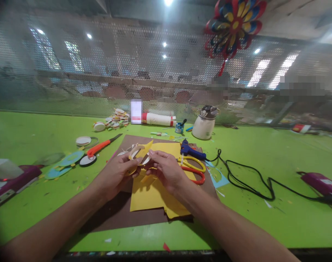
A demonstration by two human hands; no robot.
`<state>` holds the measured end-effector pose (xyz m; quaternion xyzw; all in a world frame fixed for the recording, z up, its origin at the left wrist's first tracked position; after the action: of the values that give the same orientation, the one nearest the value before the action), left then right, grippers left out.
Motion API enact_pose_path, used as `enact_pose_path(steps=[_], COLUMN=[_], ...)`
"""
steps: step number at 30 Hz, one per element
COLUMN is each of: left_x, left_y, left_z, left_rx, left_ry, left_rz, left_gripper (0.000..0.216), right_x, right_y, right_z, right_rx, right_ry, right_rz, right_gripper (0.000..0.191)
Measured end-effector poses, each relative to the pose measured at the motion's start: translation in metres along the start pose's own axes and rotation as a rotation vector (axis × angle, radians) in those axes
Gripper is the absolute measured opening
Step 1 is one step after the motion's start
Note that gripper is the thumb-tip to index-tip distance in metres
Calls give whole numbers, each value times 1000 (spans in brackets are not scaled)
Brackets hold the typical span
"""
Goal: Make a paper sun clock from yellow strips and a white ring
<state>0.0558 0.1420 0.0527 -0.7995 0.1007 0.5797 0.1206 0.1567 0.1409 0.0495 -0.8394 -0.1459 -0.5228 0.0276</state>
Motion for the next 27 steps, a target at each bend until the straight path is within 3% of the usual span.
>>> enact_pose_path(steps=[10,19,27], left_x=[-3,-6,-14], left_y=[0,-5,0], left_z=[-2,9,4], left_rx=[36,7,15], left_ry=[41,-130,-286], left_rz=[-22,-138,-152], left_gripper=[12,17,17], right_x=[-3,3,-24], right_y=[3,4,12], right_z=[-6,6,-10], right_rx=[59,-145,12], right_ry=[-28,100,266], right_rz=[-19,-44,-283], right_gripper=[27,36,39])
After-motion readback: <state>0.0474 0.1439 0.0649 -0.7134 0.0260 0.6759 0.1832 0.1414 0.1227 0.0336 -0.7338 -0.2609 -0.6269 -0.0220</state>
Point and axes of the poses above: each hand's wrist, its own y-axis away from the middle knuckle, its own z-axis out of the back of the hand, x = y × z, the point moved 8 cm from there along -y, towards the middle knuckle, and after that the axes turned 5 degrees about -z, right-handed, at the moved point
